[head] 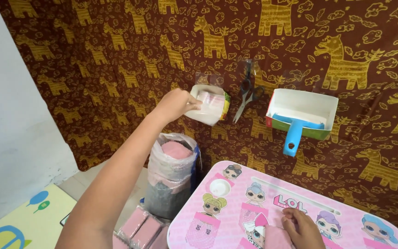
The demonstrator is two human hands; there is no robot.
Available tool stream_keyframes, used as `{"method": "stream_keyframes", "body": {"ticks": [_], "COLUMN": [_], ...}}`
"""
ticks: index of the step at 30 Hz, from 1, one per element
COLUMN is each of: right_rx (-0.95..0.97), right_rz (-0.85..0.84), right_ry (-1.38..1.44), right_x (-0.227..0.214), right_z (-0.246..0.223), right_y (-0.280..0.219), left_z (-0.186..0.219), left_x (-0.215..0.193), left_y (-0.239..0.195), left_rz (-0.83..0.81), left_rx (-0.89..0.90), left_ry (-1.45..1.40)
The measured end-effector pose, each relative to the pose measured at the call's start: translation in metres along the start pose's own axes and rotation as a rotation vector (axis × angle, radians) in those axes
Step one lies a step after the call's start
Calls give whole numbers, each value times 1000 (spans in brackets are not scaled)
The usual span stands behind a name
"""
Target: The person takes a grey sponge from a plastic bag and places it on a pink tray. They use a blue-handled roller to smooth the sponge, then flip it to roll the pink side. Finally, they place the sponge into a clear plastic bag and set it aside.
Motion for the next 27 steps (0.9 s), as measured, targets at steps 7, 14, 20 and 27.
{"method": "stream_keyframes", "body": {"ticks": [7, 14, 20, 27], "right_rx": [34, 42, 17, -24], "right_rz": [-9, -12, 19, 85], "right_ry": [-16, -19, 22, 112], "right_x": [-2, -3, -6, -19], "right_z": [-10, -18, -24, -50], "right_y": [-5, -10, -14, -31], "left_z": [-2, 7, 50, 113], "left_x": [-36, -75, -101, -97], "left_y": [-8, -35, -74, -123], "left_rz": [332, 657, 864, 1011], "left_rx": [7, 26, 150, 325], "left_ry": [67, 164, 177, 192]}}
Point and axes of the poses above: each hand's wrist, its own y-axis towards the middle knuckle, its own x-axis out of the palm, z = x × y, the point moved 9 cm from there along y, towards the middle knuckle, and after that the axes turned 15 degrees about y, right-handed, at the moved point
